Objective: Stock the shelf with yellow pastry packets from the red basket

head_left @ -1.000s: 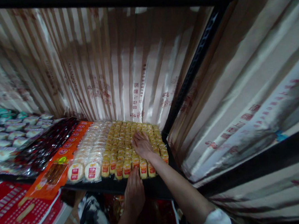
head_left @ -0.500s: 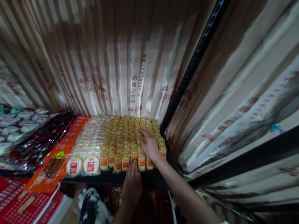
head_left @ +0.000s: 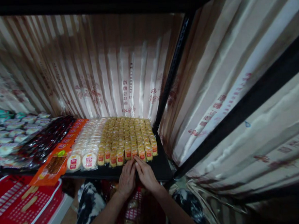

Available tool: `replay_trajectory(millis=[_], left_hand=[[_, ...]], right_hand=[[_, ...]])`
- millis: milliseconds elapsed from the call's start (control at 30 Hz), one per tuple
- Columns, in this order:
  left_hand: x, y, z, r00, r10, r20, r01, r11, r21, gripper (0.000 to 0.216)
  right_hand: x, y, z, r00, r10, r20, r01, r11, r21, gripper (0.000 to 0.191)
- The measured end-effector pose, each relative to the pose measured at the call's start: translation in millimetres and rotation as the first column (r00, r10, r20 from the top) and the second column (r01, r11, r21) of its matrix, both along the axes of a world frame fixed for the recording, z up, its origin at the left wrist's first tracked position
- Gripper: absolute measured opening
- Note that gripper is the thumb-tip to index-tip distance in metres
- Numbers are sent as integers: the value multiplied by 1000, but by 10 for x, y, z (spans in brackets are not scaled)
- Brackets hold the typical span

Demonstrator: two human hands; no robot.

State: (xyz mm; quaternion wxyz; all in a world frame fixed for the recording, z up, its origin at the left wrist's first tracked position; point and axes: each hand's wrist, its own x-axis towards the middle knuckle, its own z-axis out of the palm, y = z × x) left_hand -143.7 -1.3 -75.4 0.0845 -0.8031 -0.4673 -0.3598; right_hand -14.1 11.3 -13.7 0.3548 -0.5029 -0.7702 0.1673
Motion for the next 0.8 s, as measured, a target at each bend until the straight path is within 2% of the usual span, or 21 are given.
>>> replay_trajectory(millis=[167,333,467,533,600,700,800], left_hand=[[77,59,-48,999,-8,-34,10,998,55,48],[124,132,-30,999,-4,-35,6,997,79,47],[156,119,-5,997,44,-59,-38,994,98,46],[168,99,27,995,70,-74,-63,994,95,44],[170,82,67,990,94,-103,-84,992,99,41],[168,71,113,982,122,-144,-108,989,103,39],[187,79,121,978,139,-152,-128,988,85,43]], right_hand=[[47,-4,148,998,22,51,-18,997,-73,40],[47,-21,431,993,48,111,-35,993,-111,40],[18,158,630,989,75,131,-73,997,-20,41],[-4,320,667,976,43,212,-55,997,53,43],[-29,486,677,947,17,319,-42,997,69,45],[-63,664,716,885,78,458,-69,997,-37,47],[-79,778,818,853,157,498,-98,985,-144,49]])
